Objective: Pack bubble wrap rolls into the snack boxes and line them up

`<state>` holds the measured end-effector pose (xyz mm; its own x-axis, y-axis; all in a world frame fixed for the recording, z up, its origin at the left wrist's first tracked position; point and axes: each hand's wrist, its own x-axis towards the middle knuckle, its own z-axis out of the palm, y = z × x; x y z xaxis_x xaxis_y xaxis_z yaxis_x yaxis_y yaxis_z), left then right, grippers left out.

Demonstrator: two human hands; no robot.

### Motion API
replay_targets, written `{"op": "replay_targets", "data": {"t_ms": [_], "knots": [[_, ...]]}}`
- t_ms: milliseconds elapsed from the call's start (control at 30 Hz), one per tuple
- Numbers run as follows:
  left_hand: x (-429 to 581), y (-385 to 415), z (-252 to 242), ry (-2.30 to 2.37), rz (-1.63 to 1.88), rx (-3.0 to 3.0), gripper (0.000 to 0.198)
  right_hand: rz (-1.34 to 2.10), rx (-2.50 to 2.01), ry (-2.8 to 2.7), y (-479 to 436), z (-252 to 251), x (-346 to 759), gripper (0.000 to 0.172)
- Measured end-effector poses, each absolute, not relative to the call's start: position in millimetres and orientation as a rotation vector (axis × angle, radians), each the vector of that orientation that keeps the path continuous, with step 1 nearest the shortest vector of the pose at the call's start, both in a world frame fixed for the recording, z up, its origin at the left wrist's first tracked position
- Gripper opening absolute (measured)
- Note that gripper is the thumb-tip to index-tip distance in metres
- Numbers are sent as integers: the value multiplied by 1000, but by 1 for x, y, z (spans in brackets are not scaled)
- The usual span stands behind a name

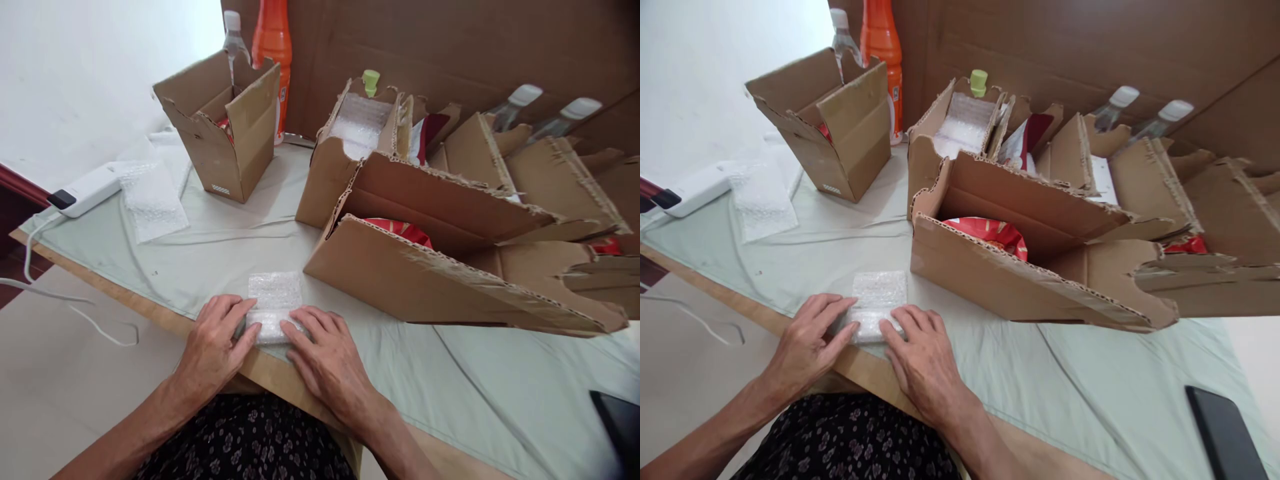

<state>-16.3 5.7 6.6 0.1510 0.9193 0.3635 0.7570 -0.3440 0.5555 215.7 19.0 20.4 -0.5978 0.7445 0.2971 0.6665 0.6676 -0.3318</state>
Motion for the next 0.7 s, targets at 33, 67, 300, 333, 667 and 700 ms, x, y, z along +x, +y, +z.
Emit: {"op": "replay_targets", "data": {"t_ms": [33, 67, 300, 333, 667, 700], "knots": [[-18, 0, 8, 1661, 1012, 2054, 26, 263, -1117, -2452, 23, 19, 214, 22], [-19, -6, 9, 1688, 1031, 1885, 28, 274, -1138, -2406, 27, 18, 214, 21], [-4, -25, 21, 1247, 959, 747, 82, 622, -1195, -2122, 8, 33, 212, 20], [1, -23, 24, 1165, 956, 663, 89, 694, -1181, -2121, 2, 36, 212, 20], [33, -28, 37, 1041, 966, 610, 93, 1097, -1414, -1644, -29, 35, 242, 76], [36, -31, 37, 1074, 972, 657, 90, 1200, -1404, -1604, -32, 34, 241, 78]]}}
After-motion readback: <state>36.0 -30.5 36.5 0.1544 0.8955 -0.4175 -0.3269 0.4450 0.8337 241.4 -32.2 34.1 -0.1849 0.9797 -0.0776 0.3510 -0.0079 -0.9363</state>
